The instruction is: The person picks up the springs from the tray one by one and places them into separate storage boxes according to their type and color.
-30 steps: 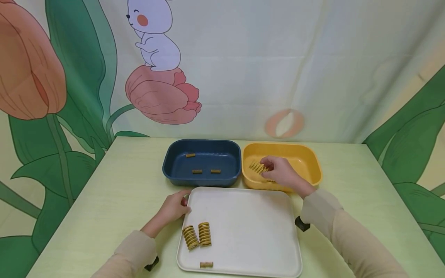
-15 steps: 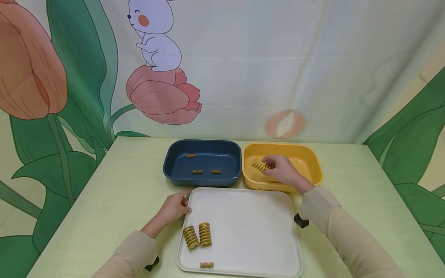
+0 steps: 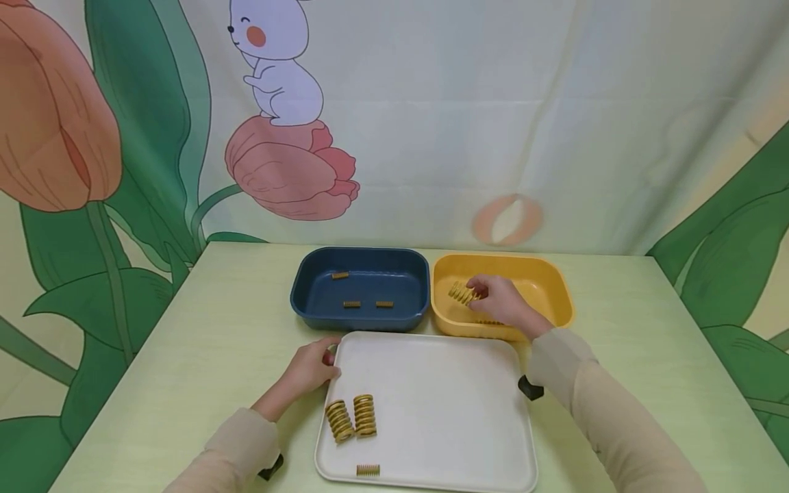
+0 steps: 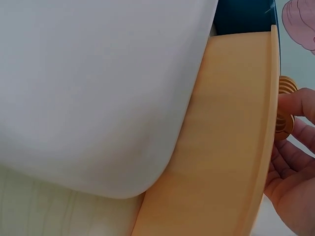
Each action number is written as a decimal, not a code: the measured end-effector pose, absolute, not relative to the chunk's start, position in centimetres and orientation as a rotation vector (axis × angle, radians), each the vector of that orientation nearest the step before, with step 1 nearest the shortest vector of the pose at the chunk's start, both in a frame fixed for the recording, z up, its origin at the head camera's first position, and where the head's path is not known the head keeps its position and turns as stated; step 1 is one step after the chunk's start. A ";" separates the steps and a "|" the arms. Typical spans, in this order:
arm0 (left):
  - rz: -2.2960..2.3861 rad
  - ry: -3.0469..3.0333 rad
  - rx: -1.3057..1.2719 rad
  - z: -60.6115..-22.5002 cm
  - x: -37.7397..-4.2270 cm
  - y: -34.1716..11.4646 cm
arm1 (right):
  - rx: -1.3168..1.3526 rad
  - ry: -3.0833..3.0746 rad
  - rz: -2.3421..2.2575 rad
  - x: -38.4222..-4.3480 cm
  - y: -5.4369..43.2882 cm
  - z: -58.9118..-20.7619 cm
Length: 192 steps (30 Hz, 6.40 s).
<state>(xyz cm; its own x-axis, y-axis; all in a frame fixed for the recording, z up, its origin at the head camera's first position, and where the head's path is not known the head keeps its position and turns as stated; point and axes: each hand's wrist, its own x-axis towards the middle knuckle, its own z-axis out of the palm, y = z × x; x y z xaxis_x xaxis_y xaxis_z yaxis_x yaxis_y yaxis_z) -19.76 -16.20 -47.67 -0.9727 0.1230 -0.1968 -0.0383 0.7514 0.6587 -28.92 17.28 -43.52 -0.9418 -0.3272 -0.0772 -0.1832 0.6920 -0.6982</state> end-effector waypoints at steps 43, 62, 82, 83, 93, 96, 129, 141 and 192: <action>1.067 2.740 0.068 -48.2 -19.8 -16.5 | -0.352 2.658 -1.033 -30.9 17.9 -46.3; 1.056 2.731 0.070 -48.2 -19.9 -16.5 | -0.273 2.633 -1.008 -31.0 18.1 -46.7; 1.045 2.739 0.072 -48.3 -19.9 -16.5 | -0.201 2.634 -1.052 -30.6 18.1 -45.6; 1.044 2.737 0.071 -48.3 -19.9 -16.5 | -0.204 2.636 -1.056 -30.6 18.1 -45.5; 1.045 2.738 0.075 -48.2 -19.9 -16.4 | -0.256 2.650 -1.043 -30.3 18.2 -44.8; 1.042 2.740 0.076 -48.2 -19.9 -16.4 | -0.253 2.652 -1.039 -30.1 18.1 -44.6; 1.057 2.718 0.064 -48.2 -19.9 -16.4 | -0.560 2.668 -1.037 -27.8 16.9 -43.0; 1.058 2.692 0.023 -48.2 -20.1 -16.3 | -0.597 2.648 -1.051 -26.8 16.3 -42.4; 1.059 2.720 0.064 -48.0 -19.9 -16.3 | -0.973 2.586 -0.993 -23.2 13.9 -41.8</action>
<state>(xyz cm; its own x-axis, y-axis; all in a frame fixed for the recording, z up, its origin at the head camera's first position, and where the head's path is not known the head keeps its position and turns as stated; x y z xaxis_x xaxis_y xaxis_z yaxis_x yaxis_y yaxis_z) -19.87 -16.27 -48.02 -0.9745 0.1201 -0.1893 -0.0396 0.7390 0.6725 -23.17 13.85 -41.85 -0.7616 -0.6467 0.0419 -0.5085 0.5563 -0.6572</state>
